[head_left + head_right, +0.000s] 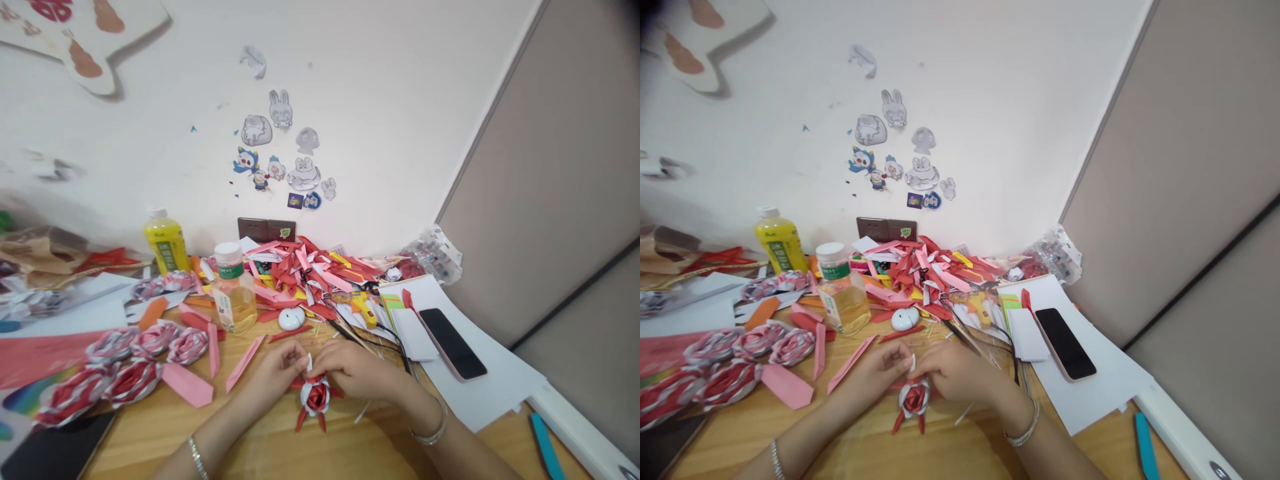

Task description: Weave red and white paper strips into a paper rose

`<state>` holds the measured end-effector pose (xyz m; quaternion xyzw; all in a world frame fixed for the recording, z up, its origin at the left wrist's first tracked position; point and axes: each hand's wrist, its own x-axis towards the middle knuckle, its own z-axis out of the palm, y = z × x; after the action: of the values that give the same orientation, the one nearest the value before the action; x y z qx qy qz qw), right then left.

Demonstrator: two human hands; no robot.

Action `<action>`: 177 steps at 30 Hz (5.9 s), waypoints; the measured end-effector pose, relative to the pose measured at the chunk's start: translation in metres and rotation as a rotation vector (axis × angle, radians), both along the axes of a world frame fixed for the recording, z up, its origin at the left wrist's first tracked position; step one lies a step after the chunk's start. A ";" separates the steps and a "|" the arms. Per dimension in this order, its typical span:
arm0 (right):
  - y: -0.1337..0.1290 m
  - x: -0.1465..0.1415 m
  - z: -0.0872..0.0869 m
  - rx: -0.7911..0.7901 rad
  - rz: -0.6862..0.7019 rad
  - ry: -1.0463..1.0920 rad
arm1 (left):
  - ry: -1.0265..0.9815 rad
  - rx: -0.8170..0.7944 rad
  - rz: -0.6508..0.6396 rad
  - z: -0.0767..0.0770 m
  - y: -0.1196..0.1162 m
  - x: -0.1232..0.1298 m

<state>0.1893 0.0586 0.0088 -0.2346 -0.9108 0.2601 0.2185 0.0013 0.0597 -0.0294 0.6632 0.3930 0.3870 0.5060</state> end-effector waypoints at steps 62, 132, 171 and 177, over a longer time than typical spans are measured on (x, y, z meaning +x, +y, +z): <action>-0.008 -0.017 -0.003 -0.141 -0.559 0.370 | 0.038 0.361 0.342 0.005 -0.013 0.008; -0.002 -0.009 -0.026 -0.300 -0.439 0.054 | 0.133 -0.025 0.024 0.015 -0.009 0.004; -0.017 -0.015 0.004 0.093 -0.246 0.014 | 0.200 0.101 0.152 0.016 -0.005 0.001; -0.015 -0.015 0.001 0.204 -0.160 -0.052 | 0.232 0.122 0.200 0.010 -0.005 0.003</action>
<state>0.1746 0.0434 0.0097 -0.2898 -0.9162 0.1417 0.2377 0.0045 0.0543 -0.0190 0.6905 0.4885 0.3794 0.3750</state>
